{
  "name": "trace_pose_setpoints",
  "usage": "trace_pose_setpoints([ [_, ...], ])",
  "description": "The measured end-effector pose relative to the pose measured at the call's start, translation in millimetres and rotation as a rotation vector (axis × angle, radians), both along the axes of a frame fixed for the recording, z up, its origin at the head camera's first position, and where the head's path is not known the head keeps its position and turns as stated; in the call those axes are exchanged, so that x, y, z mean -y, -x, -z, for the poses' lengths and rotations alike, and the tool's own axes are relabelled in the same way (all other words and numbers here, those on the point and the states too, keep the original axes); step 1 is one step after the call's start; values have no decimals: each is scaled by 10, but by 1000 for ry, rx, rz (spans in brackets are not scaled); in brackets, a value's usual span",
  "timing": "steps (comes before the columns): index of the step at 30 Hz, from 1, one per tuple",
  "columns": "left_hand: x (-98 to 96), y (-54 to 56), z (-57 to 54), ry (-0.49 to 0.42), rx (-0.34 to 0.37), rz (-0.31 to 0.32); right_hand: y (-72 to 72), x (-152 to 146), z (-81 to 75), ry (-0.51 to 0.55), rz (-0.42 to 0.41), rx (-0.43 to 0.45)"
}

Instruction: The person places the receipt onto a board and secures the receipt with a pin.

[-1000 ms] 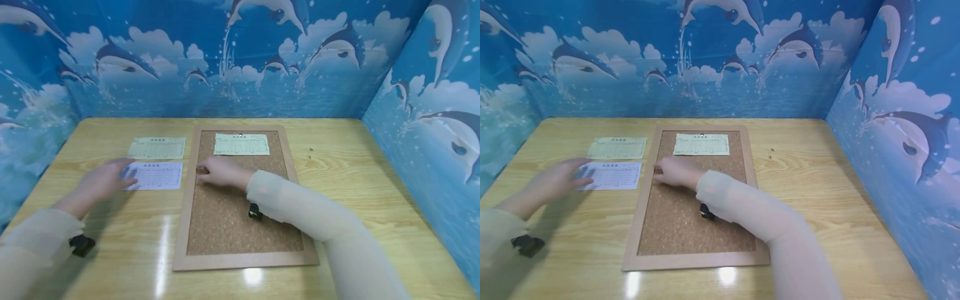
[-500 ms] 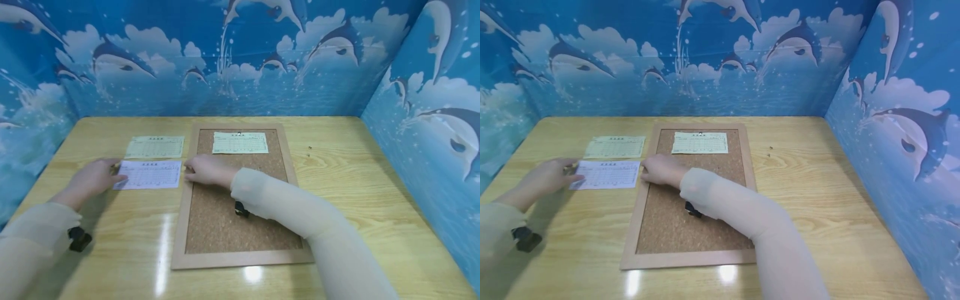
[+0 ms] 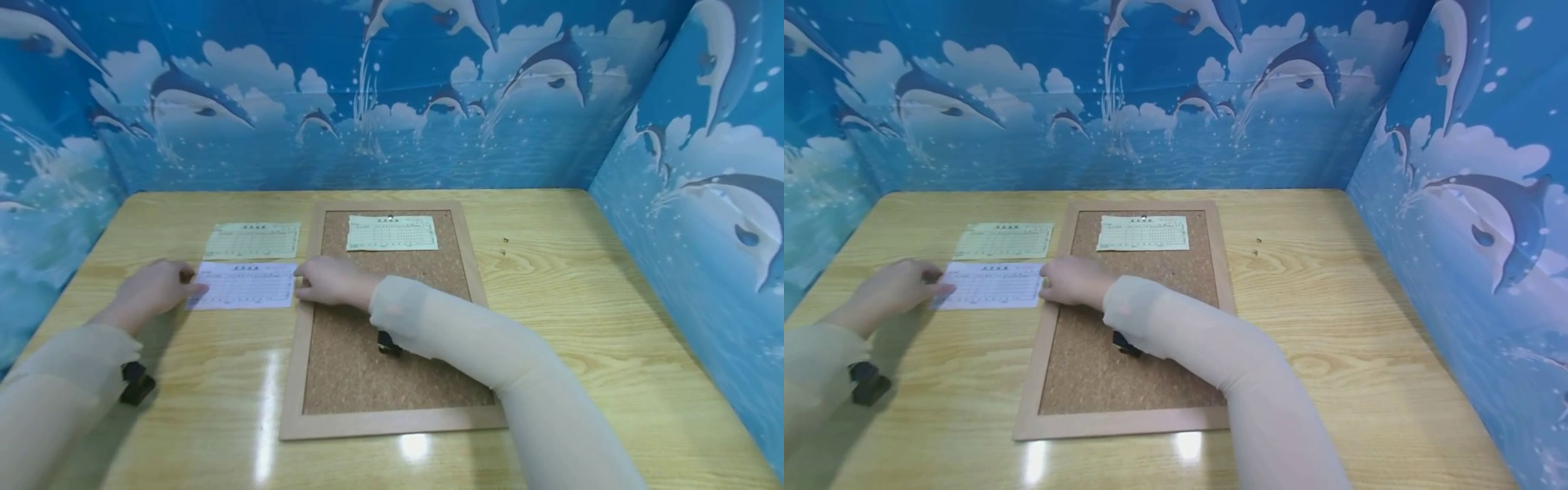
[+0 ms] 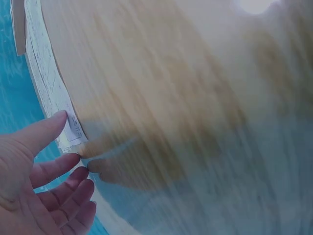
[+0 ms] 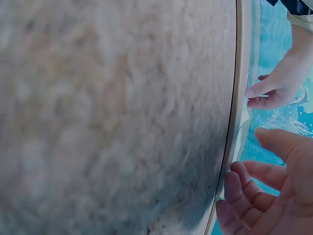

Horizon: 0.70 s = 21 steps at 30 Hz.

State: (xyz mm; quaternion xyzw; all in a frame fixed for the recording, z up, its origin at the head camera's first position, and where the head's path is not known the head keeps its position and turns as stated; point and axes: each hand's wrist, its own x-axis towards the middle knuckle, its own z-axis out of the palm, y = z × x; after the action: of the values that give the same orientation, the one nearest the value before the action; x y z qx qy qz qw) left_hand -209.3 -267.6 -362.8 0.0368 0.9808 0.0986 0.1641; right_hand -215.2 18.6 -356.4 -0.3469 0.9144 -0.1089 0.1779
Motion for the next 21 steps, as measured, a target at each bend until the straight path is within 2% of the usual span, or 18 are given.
trace_pose_setpoints([
  [6, -5, 70, 24, -72, 42, -65, -26, 48, -6, -48, 17, 12],
  [10, 5, 96, 31, -116, 62, -76, -29, 61, -1, -51, 22, 20],
  [17, -16, 119, 47, -121, 83, -108, -24, 63, -1, -23, 17, 40],
  [21, -9, 124, 50, -123, 87, -100, -21, 66, 6, -17, 17, 37],
])
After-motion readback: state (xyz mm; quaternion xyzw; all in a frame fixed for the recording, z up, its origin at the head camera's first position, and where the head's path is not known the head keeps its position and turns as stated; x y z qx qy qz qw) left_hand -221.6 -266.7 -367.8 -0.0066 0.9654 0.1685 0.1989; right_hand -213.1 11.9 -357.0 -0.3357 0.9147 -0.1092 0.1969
